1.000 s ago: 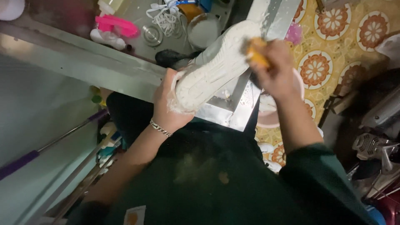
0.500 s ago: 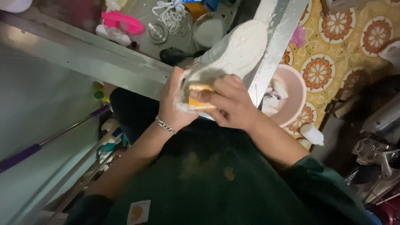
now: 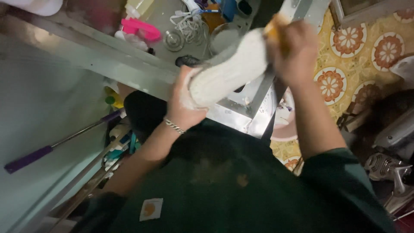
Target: Scrubbing and rinsing the exterior and interior of a white sneaker using a brush, sponge, and water in a sink.
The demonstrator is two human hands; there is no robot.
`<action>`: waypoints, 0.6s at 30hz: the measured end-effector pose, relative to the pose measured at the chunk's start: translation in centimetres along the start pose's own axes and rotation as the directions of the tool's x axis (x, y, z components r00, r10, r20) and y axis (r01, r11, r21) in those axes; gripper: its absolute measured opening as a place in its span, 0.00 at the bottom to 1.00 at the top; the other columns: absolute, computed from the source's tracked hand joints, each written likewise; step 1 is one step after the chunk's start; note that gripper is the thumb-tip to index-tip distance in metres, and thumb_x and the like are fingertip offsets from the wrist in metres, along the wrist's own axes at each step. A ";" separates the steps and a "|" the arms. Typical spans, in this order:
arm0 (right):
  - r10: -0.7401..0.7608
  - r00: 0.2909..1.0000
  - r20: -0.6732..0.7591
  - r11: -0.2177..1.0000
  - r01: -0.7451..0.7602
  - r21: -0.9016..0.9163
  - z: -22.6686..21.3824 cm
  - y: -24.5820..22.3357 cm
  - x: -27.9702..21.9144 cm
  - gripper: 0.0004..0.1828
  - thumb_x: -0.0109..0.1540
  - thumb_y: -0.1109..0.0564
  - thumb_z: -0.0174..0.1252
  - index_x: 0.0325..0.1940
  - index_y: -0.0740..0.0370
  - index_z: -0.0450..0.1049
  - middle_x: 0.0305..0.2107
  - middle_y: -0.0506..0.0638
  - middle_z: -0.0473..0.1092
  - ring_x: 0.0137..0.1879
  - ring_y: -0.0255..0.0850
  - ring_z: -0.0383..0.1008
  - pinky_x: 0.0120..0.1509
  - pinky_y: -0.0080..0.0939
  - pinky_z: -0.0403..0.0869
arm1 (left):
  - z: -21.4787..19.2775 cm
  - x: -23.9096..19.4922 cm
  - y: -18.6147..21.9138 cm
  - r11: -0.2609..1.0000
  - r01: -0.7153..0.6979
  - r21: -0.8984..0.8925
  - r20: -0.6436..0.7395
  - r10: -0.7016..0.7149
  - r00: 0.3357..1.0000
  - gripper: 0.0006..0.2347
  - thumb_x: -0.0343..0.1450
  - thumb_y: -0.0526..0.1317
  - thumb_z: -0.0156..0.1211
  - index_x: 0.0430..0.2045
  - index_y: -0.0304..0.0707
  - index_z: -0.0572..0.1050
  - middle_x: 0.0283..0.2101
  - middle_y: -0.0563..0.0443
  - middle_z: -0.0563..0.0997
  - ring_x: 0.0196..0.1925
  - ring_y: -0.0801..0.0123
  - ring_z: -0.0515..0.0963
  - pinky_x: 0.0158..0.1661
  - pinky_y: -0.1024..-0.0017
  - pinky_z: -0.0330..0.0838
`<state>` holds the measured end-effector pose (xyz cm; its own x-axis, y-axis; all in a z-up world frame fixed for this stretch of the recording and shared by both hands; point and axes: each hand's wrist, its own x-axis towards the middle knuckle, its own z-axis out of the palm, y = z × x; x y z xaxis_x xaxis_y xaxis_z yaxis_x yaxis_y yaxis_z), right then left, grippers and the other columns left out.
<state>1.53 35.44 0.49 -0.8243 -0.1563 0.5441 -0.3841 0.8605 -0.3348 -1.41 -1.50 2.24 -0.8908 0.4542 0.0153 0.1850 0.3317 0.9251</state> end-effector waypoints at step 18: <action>0.613 0.016 0.790 0.786 -0.116 -0.607 22.0 0.6 11.2 0.41 0.78 0.57 0.67 0.96 0.58 0.64 0.86 0.64 0.65 0.78 0.67 0.80 0.68 0.69 0.86 | -7.3 -3.2 -2.3 0.952 -0.089 0.294 -0.175 0.145 0.974 0.29 0.76 0.59 0.89 0.69 0.50 0.86 0.92 0.28 0.48 0.94 0.22 0.54 0.88 0.35 0.48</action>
<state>-17.03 23.52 -10.54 -0.5768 0.1419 -0.8045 0.0468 0.9889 0.1409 -1.98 -9.72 2.82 -0.9133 0.3459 0.2151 0.3772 0.5188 0.7672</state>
